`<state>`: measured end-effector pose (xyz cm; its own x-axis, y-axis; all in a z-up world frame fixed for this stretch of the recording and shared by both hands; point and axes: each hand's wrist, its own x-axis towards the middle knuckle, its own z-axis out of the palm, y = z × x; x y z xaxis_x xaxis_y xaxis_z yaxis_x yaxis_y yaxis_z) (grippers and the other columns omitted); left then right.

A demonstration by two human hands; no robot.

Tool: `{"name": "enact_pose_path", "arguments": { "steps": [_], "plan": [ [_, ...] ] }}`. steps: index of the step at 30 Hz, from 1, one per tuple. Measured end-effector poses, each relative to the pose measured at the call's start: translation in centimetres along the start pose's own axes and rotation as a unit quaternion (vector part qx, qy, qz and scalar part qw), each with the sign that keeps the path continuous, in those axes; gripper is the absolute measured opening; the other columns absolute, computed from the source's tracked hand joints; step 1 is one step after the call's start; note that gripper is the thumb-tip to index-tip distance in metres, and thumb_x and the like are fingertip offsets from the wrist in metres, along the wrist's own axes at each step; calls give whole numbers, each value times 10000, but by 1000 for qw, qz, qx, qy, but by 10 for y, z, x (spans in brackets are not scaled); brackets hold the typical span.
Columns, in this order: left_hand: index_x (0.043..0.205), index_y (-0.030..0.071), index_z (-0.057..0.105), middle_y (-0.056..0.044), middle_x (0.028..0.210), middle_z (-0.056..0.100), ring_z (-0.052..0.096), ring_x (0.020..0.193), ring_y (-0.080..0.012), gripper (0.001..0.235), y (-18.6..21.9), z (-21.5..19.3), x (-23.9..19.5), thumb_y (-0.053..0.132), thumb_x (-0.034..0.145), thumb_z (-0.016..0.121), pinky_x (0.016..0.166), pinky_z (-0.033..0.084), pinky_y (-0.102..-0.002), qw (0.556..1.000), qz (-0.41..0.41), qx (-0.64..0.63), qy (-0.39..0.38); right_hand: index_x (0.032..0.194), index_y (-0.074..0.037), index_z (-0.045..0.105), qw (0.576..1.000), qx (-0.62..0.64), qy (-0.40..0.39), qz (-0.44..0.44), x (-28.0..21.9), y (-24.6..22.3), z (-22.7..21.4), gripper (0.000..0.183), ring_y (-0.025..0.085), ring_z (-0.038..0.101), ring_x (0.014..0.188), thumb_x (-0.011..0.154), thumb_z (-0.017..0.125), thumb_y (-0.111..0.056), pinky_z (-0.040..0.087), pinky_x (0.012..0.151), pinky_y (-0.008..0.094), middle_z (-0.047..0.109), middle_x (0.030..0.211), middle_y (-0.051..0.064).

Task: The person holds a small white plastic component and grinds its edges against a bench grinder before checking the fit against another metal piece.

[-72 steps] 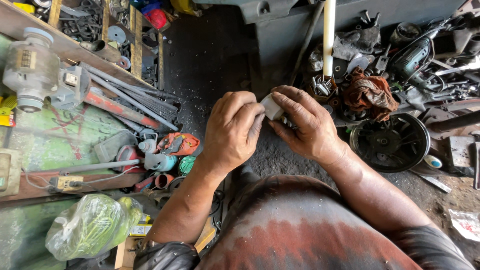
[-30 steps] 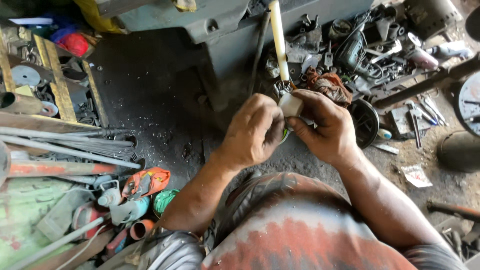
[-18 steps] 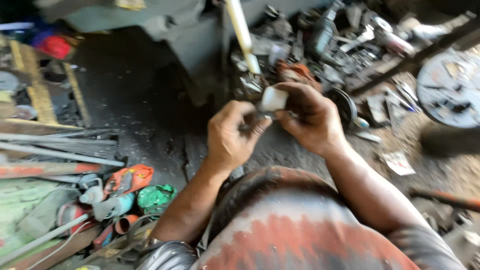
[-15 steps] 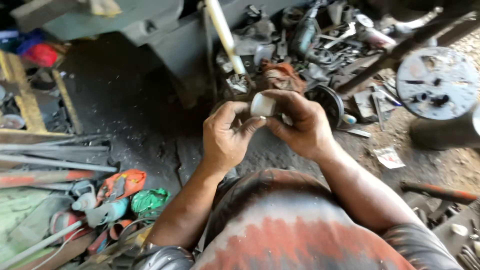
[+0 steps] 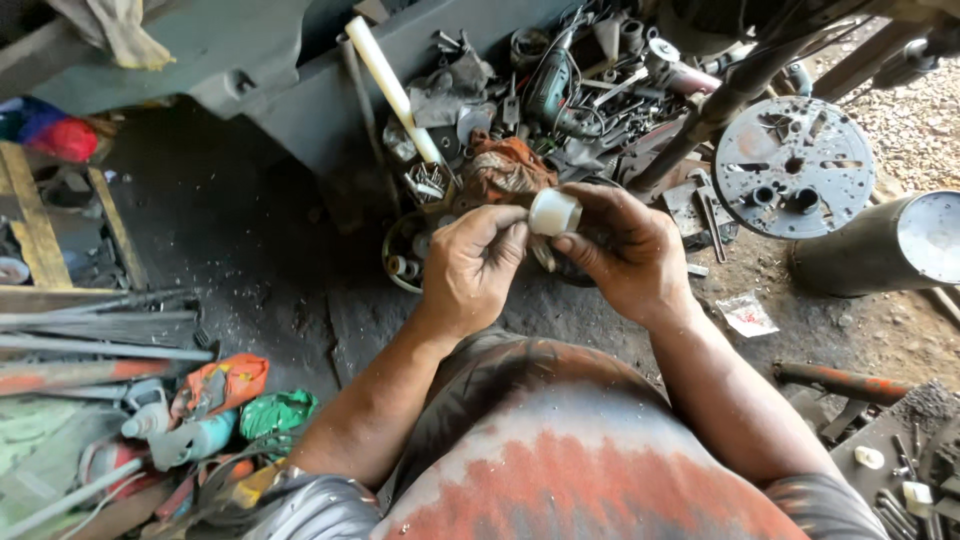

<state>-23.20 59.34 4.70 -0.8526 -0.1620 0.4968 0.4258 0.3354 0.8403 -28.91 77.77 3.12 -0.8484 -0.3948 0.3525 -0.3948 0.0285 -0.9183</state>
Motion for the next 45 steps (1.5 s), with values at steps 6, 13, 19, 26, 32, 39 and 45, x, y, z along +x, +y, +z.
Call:
{"name": "enact_pose_path", "arguments": {
  "steps": [6,13,19,26,32,39,45],
  "plan": [
    [1246,103,707,-118,1070,745,739,828,-258,405,-15,4,15,150,866,841,706,611,-380,996,89,18,-25,1176,-27,739,998,28,15,49,14,4,-7,340,105,634,848,921,796,-244,565,774,372,754,831,128],
    [1300,86,691,-159,1231,706,715,1102,-362,445,-51,11,39,188,891,836,940,592,-463,992,104,-28,-63,1074,9,735,982,119,18,146,24,18,1,246,177,717,740,1026,626,-206,616,697,367,725,727,132],
    [1367,136,650,-68,1162,748,733,945,-213,564,-85,22,36,228,859,876,805,590,-350,992,32,-97,-69,1246,9,679,975,113,45,186,23,31,-3,322,191,725,806,1063,568,-232,631,744,381,731,822,154],
    [1316,181,696,-59,1065,745,703,850,-184,589,-81,44,49,272,778,916,794,589,-359,994,3,-70,-80,1205,33,689,977,95,25,189,33,43,-25,301,192,712,766,999,671,-186,617,745,380,718,773,154],
    [1306,138,694,-81,995,747,709,831,-195,538,-76,87,50,257,820,892,773,592,-345,996,-14,-63,-67,1148,16,719,982,88,-24,165,37,51,-76,281,158,685,775,1002,662,-217,603,759,367,719,762,133],
    [1246,87,726,-82,951,779,655,820,-97,418,-38,189,39,302,899,816,752,599,-358,978,-90,-164,-97,1302,46,658,997,59,-44,31,-1,75,-193,514,87,656,802,820,833,15,575,773,299,723,848,104],
    [1301,66,683,-110,952,778,695,855,-119,466,20,306,20,344,935,757,759,593,-358,973,-139,-146,-108,1322,58,624,992,111,-48,34,-38,53,-310,489,117,659,885,865,796,64,596,853,378,734,926,126]
  ]
}}
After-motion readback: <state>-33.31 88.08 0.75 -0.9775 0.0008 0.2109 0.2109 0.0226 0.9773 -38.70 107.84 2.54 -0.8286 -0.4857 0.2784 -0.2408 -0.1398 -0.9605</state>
